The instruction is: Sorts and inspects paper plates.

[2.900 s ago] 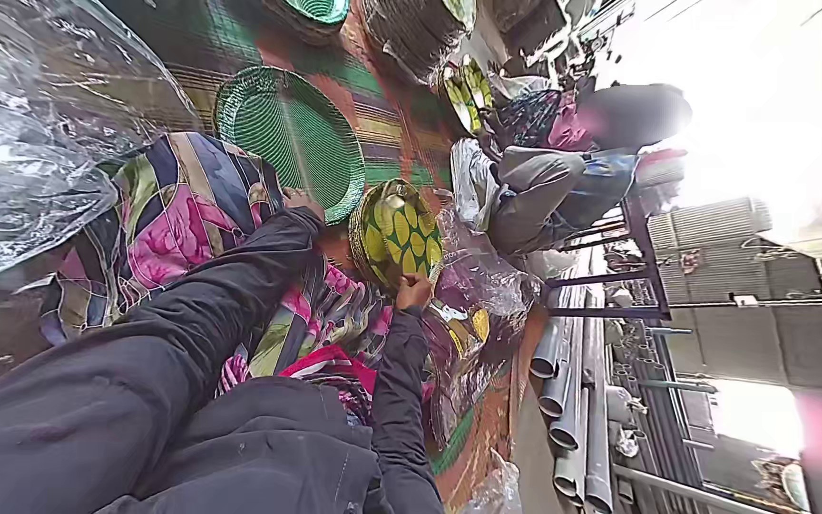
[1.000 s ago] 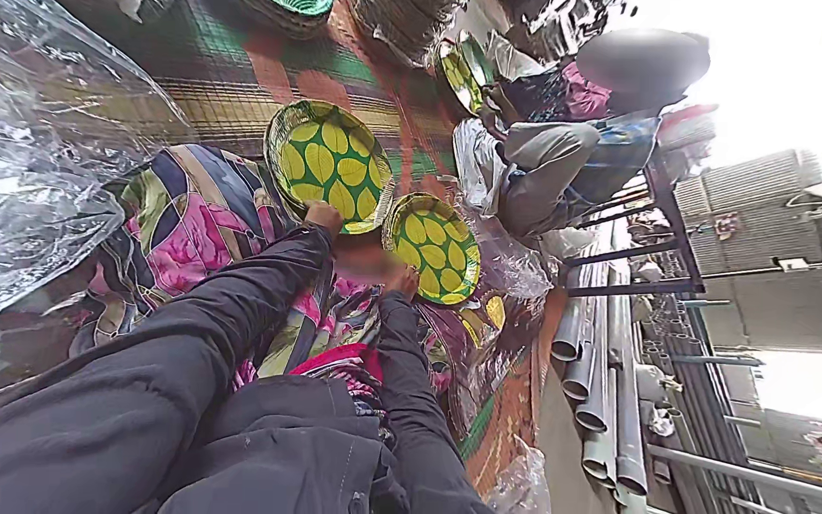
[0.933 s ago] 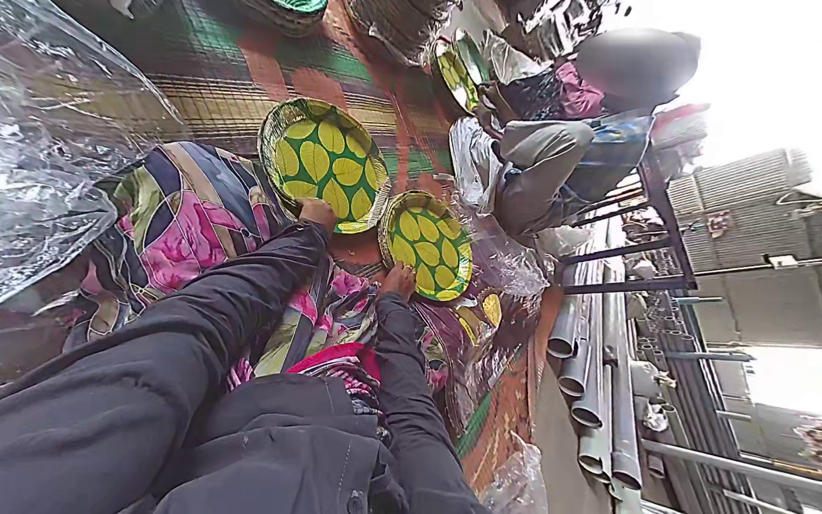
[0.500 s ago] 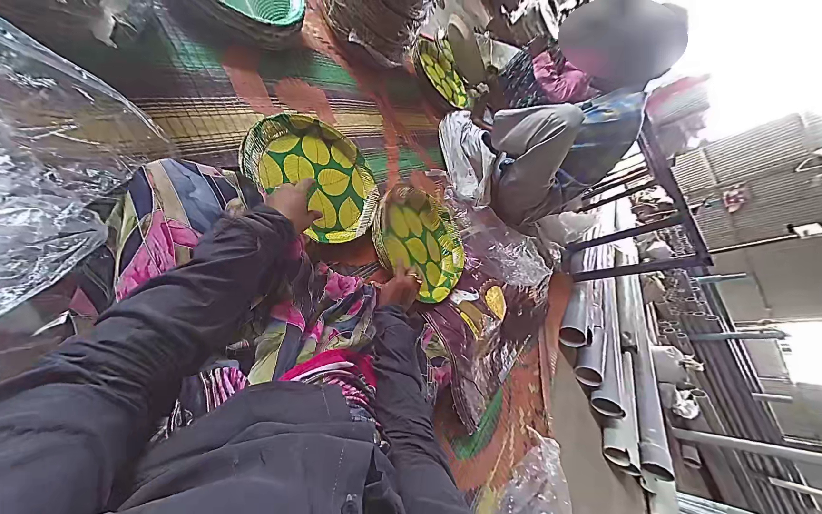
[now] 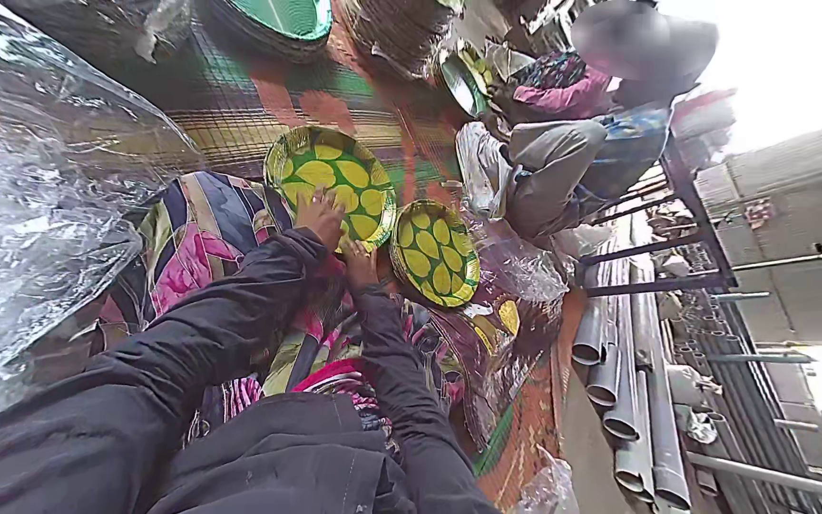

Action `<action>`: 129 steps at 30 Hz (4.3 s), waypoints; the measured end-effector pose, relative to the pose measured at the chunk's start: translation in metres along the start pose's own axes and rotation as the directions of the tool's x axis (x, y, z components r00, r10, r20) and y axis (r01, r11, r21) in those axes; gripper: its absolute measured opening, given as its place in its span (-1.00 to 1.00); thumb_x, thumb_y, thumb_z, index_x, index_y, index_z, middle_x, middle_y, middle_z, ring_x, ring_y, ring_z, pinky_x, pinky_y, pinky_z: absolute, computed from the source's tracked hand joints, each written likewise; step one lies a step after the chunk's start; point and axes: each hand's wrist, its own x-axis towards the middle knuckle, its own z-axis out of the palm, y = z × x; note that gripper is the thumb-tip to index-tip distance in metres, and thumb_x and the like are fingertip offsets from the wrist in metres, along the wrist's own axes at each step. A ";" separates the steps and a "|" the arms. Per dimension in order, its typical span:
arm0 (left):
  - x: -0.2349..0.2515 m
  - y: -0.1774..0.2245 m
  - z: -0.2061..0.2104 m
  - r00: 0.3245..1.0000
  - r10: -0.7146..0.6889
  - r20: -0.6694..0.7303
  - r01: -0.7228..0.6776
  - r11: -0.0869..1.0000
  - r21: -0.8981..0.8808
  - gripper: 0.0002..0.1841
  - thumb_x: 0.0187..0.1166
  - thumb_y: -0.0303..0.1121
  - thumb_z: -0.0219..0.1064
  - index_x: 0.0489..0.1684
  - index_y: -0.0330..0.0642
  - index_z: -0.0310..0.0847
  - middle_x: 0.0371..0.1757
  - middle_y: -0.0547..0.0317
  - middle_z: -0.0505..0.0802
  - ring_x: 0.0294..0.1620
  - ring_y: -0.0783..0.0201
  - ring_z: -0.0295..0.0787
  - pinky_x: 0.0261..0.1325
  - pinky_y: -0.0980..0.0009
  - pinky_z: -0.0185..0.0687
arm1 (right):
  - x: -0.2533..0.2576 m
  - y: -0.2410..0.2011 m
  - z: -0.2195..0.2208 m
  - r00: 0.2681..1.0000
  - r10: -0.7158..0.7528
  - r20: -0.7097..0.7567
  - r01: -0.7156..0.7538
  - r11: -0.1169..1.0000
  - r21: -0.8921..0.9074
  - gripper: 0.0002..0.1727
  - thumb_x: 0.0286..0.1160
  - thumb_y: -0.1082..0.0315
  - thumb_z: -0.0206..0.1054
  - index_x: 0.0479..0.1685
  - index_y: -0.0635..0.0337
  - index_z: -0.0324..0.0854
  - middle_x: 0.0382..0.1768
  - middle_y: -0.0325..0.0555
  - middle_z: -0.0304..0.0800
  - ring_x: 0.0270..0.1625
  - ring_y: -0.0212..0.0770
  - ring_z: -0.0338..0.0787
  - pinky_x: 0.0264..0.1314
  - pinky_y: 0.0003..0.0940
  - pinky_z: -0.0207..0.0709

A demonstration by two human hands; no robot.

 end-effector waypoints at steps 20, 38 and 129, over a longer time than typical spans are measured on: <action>-0.002 0.027 -0.034 0.774 -0.248 0.582 0.170 0.968 0.187 -0.48 0.80 -0.21 0.24 0.56 -0.45 0.46 0.58 -0.49 0.57 0.66 -0.41 0.45 0.59 -0.40 0.29 | -0.056 0.081 -0.062 0.798 0.603 -0.024 -0.602 0.798 0.027 -0.48 0.69 0.22 0.31 0.61 0.12 0.53 0.46 0.30 0.66 0.55 0.23 0.63 0.60 0.12 0.43; 0.010 -0.004 0.032 0.875 -0.305 0.377 0.161 0.916 0.367 -0.32 0.61 -0.20 0.41 0.71 -0.32 0.38 0.75 -0.63 0.28 0.77 -0.69 0.04 0.66 -0.71 -0.33 | -0.029 0.028 0.010 0.905 0.287 -0.314 -0.278 0.958 0.076 -0.28 0.78 0.06 0.18 0.81 0.26 0.21 0.79 0.34 0.21 0.85 0.36 0.14 0.80 0.47 -0.09; -0.020 0.031 0.036 0.479 0.641 -0.599 -0.426 0.767 0.480 -0.50 0.71 -0.04 0.29 0.51 -0.11 0.52 0.60 -0.29 0.60 0.79 -0.35 0.22 0.73 -0.44 -0.22 | -0.072 0.067 -0.066 0.403 0.104 -0.909 -0.116 0.991 0.063 -0.63 0.42 0.67 0.30 0.14 0.23 0.85 0.18 0.10 0.91 0.27 0.18 0.85 0.46 0.20 0.53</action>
